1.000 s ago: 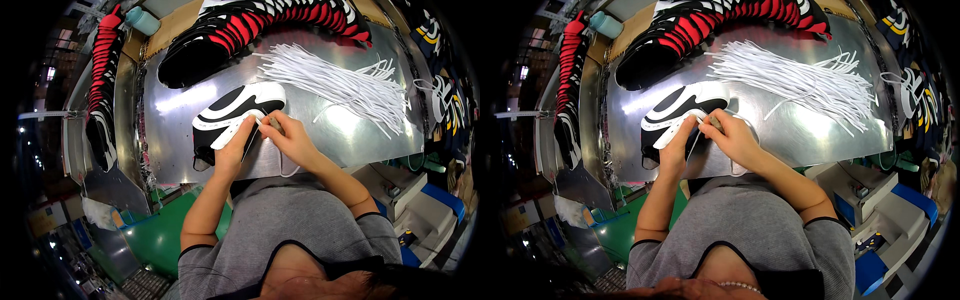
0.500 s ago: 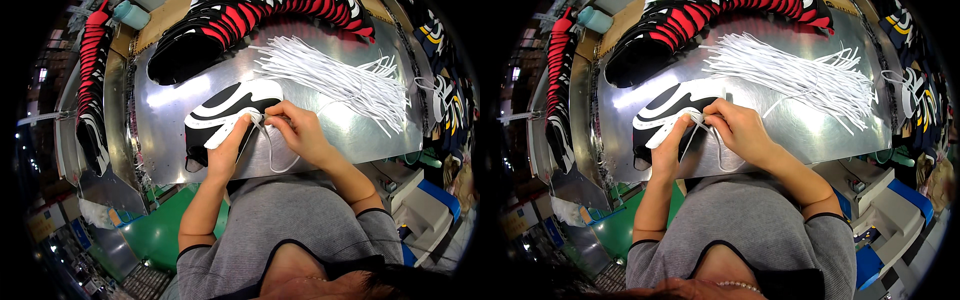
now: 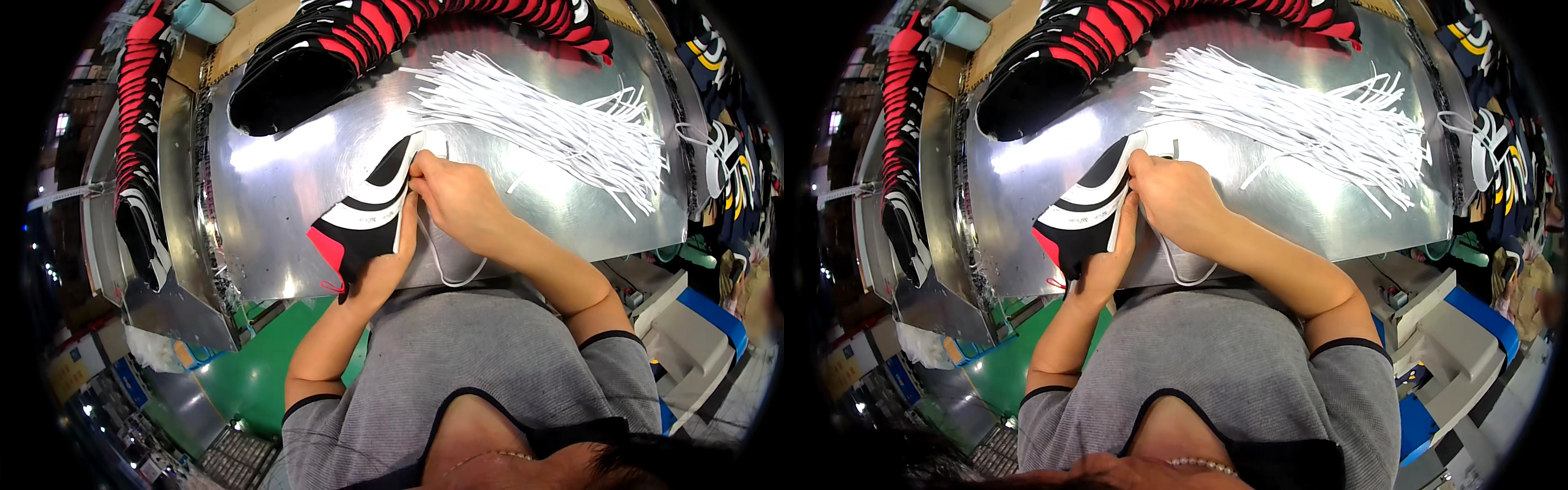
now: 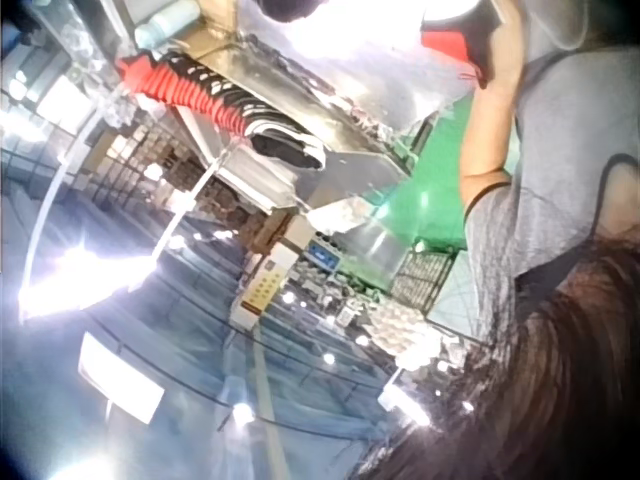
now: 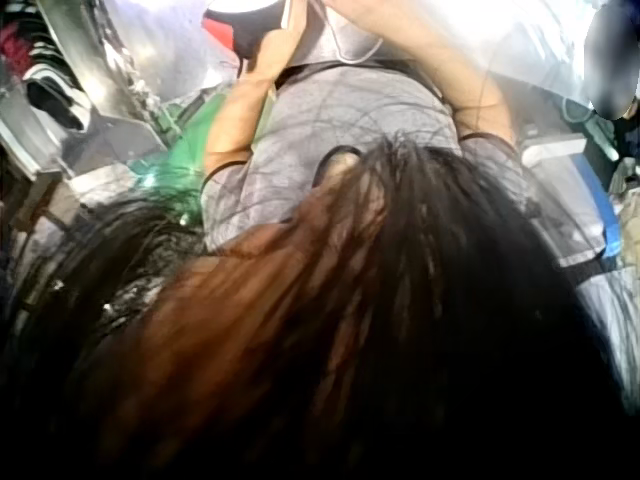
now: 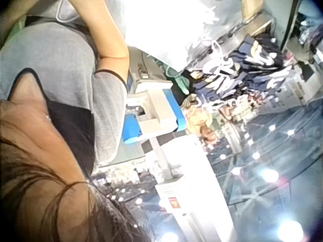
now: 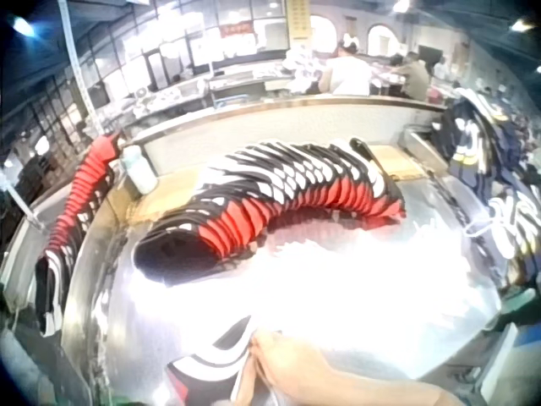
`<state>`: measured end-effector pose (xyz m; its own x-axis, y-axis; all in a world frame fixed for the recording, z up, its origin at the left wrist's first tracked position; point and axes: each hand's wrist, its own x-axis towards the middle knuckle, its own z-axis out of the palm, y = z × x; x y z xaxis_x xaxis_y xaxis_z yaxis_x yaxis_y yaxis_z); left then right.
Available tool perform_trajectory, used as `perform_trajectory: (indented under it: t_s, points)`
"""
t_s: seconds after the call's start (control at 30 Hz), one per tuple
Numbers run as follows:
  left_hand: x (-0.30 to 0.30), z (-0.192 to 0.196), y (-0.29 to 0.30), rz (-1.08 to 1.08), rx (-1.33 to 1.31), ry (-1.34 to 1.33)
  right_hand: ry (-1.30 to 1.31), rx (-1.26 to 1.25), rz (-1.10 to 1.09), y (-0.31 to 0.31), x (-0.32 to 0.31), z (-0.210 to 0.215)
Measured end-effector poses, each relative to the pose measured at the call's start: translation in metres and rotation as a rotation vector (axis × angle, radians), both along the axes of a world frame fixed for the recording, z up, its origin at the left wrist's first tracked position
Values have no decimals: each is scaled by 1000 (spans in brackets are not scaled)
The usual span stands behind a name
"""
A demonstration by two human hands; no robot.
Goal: The person laces a black and white sneaker, threading white laces through the eyelets and pulling them tight.
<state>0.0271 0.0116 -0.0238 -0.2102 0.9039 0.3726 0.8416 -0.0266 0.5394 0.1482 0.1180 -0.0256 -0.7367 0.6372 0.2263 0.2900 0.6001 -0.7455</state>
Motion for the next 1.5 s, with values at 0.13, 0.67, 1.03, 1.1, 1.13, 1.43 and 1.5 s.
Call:
perform_trajectory:
  t_s: [0.13, 0.67, 1.03, 1.1, 1.13, 1.43, 1.5]
  points:
    - [-12, -3, -4, 213, -117, -1016, -55, -79, 97, 15, 20, 26]
    - [-51, 29, -4, -65, -450, -86, 366, -740, -253, 53, 0, -25]
    - [-42, 32, -7, 83, -14, -6, 107, -697, -17, -6, 5, -19]
    - [-59, 40, -11, 149, 62, -41, -73, -638, 168, -14, 25, -4]
    - [-69, 51, -9, 168, 113, -23, -172, -604, 253, -18, 41, -1]
    - [-56, 68, -8, 77, -77, -206, -142, -643, 79, -42, 151, 8]
    - [-40, 32, -10, -13, -260, -149, -111, -736, -13, -33, 129, 5]
